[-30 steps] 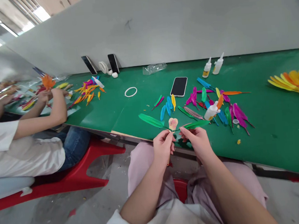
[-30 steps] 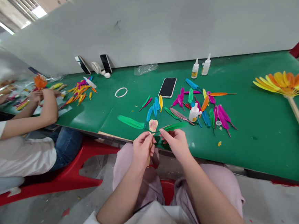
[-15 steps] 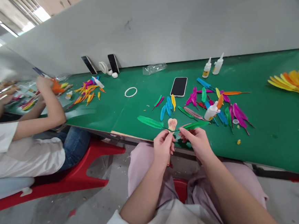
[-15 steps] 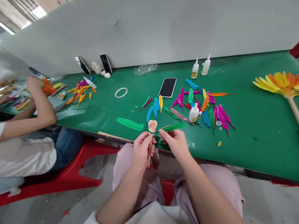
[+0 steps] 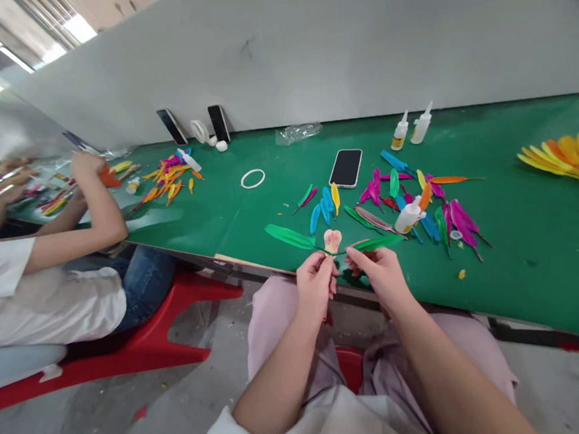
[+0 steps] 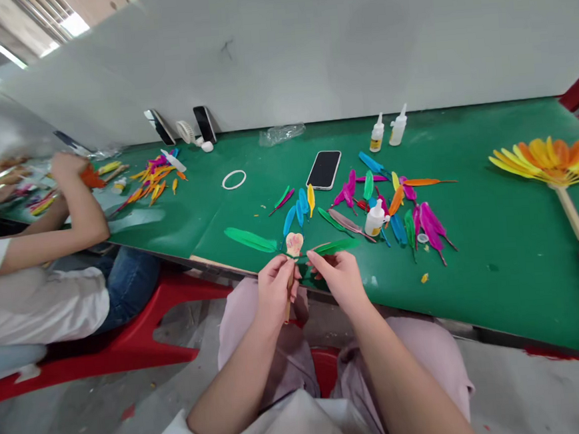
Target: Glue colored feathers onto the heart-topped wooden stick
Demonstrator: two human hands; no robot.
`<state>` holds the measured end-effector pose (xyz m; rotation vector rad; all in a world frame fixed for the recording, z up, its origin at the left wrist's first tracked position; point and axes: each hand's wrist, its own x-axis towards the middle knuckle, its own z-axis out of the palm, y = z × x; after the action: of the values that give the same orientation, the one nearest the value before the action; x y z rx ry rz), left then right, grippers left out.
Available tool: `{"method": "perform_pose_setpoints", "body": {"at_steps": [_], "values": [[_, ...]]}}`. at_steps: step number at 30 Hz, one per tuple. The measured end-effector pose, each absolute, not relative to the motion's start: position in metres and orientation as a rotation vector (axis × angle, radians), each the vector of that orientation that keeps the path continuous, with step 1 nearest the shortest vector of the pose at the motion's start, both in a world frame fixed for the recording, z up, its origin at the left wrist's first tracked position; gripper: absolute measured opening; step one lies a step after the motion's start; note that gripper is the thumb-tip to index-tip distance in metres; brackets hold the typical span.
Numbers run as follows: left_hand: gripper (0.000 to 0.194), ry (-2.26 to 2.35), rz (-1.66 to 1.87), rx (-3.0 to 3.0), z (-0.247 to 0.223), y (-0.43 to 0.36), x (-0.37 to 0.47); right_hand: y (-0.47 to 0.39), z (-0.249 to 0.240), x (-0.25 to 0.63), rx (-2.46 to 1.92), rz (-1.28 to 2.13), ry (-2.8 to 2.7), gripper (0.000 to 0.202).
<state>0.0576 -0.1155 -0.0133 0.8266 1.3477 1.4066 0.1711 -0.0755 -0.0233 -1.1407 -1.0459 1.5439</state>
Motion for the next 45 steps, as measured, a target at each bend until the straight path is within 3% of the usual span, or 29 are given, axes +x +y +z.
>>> {"method": "perform_pose_setpoints", "body": {"at_steps": [22,32,45], "values": [[0.026,1.354,1.421,0.776,-0.0077,-0.1151,0.0597,-0.0757,-0.0234,0.1706,-1.122,1.554,-1.027,0.03],[0.02,1.295,1.451,0.695,-0.0094,-0.1147,0.056,-0.0736,-0.0254,0.1696,-1.077,1.578,-0.975,0.041],[0.02,1.209,1.496,0.615,-0.0078,-0.1143,0.0502,-0.0753,-0.0231,0.1717,-1.062,1.598,-1.046,0.025]]}}
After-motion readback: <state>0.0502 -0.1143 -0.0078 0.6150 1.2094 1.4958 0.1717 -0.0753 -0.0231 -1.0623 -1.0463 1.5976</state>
